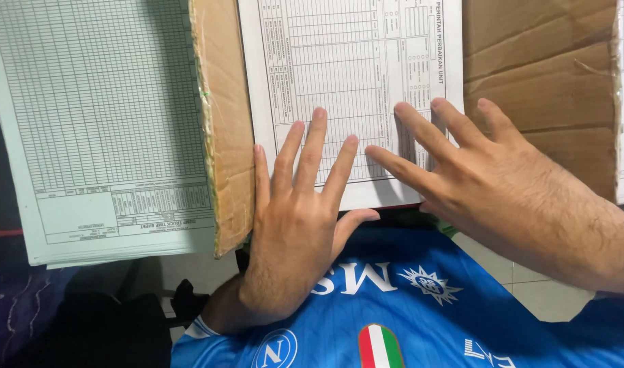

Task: Flipping through and smoothing down a stack of printed forms on a desk

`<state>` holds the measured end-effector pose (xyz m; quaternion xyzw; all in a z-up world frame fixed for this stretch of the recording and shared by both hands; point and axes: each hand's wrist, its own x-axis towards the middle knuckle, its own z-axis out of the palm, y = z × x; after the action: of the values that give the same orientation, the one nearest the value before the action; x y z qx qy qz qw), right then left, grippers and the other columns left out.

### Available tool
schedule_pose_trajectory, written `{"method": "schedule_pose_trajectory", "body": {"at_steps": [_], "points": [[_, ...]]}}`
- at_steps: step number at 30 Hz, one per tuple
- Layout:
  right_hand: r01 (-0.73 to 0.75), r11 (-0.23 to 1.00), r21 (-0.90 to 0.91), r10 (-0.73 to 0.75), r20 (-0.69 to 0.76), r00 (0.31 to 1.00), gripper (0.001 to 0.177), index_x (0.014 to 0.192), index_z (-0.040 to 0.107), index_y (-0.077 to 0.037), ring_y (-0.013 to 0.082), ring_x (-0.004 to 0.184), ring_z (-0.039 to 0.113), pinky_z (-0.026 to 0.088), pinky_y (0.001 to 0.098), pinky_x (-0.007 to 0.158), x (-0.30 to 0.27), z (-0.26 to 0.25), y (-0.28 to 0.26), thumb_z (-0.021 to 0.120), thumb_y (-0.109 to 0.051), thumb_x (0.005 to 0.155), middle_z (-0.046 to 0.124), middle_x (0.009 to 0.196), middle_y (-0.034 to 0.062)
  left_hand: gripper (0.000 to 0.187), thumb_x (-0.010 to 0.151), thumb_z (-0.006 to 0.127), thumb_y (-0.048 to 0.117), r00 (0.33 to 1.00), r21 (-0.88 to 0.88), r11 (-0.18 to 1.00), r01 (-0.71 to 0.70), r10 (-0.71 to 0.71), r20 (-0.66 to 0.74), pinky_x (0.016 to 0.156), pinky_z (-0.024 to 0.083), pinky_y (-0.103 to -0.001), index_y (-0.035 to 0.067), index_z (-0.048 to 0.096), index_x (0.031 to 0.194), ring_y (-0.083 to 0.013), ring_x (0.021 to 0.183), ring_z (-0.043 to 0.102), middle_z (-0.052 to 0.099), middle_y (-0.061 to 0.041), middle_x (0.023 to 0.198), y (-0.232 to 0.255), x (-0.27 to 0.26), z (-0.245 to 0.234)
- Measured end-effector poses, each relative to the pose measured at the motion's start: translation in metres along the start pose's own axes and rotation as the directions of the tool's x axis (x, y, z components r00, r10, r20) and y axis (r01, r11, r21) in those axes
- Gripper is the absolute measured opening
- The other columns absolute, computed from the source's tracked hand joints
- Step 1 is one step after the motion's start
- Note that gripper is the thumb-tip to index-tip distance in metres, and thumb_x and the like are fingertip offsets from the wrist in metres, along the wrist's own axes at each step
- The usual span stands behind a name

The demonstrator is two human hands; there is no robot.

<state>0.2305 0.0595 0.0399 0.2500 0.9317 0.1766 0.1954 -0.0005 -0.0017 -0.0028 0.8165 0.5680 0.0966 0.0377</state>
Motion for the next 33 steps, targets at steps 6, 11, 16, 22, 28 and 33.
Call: {"method": "schedule_pose_trajectory", "body": {"at_steps": [6,11,16,22,28,33], "points": [[0.013,1.000,0.018,-0.013,-0.018,1.000,0.083,0.160,0.029,-0.028,0.0314,0.132,0.052,0.051,0.0444,0.102,0.002,0.000,0.000,0.048,-0.055,0.084,0.045,0.153,0.0177,0.101,0.083,0.069,0.084,1.000,0.043,0.999,0.009,-0.009,-0.003,0.120,0.034,-0.062,0.015,0.051,0.155,-0.0344,0.151,0.036,0.039,-0.019,0.162,0.002,0.001,0.003],[-0.011,1.000,0.004,0.011,-0.054,0.999,0.081,0.157,0.034,-0.031,0.0283,0.131,0.054,0.052,0.0420,0.100,0.002,-0.001,-0.001,0.053,-0.056,0.082,0.047,0.153,0.0137,0.092,0.091,0.064,0.077,0.998,-0.035,0.999,-0.019,0.017,-0.058,0.121,0.032,-0.061,0.005,0.055,0.149,-0.0345,0.148,0.042,0.044,-0.021,0.159,0.005,0.009,0.002],[-0.033,0.998,0.046,0.037,-0.090,0.995,0.085,0.148,0.041,-0.035,0.0263,0.125,0.056,0.053,0.0398,0.098,0.004,0.002,-0.003,0.061,-0.067,0.072,0.050,0.151,0.0122,0.079,0.106,0.063,0.061,0.999,0.050,0.998,-0.025,0.027,-0.034,0.125,0.031,-0.054,0.006,0.045,0.159,-0.0286,0.155,0.035,0.034,-0.018,0.165,0.008,0.022,0.006],[-0.055,0.930,0.365,0.102,-0.112,0.988,0.071,0.142,0.053,-0.017,0.0424,0.139,0.051,0.052,0.0530,0.105,0.009,0.002,-0.013,0.049,-0.068,0.092,0.049,0.150,0.0272,0.085,0.107,0.050,0.061,0.993,0.103,0.994,0.033,-0.044,0.107,0.131,0.022,-0.050,0.009,0.021,0.167,-0.0239,0.162,0.017,0.015,-0.012,0.173,0.010,0.030,0.016],[-0.143,0.699,0.700,0.282,-0.086,0.956,0.067,0.148,0.047,-0.009,0.0546,0.148,0.032,0.035,0.0655,0.111,0.018,0.000,-0.030,0.038,-0.057,0.102,0.038,0.156,0.0333,0.078,0.103,0.046,0.054,0.996,0.079,0.996,0.049,-0.055,0.071,0.124,0.014,-0.068,0.013,0.026,0.167,-0.0221,0.160,0.016,0.019,-0.009,0.173,0.010,0.030,0.016],[-0.195,0.566,0.801,0.435,-0.089,0.896,0.065,0.145,0.042,-0.002,0.0457,0.157,0.012,0.017,0.0717,0.120,0.033,0.015,-0.039,0.035,-0.052,0.105,0.024,0.168,0.0260,0.086,0.096,0.044,0.062,0.996,0.105,0.994,0.033,-0.040,0.073,0.121,0.014,-0.072,0.015,0.027,0.167,-0.0285,0.160,0.012,0.015,-0.010,0.173,0.009,0.029,0.015]]}}
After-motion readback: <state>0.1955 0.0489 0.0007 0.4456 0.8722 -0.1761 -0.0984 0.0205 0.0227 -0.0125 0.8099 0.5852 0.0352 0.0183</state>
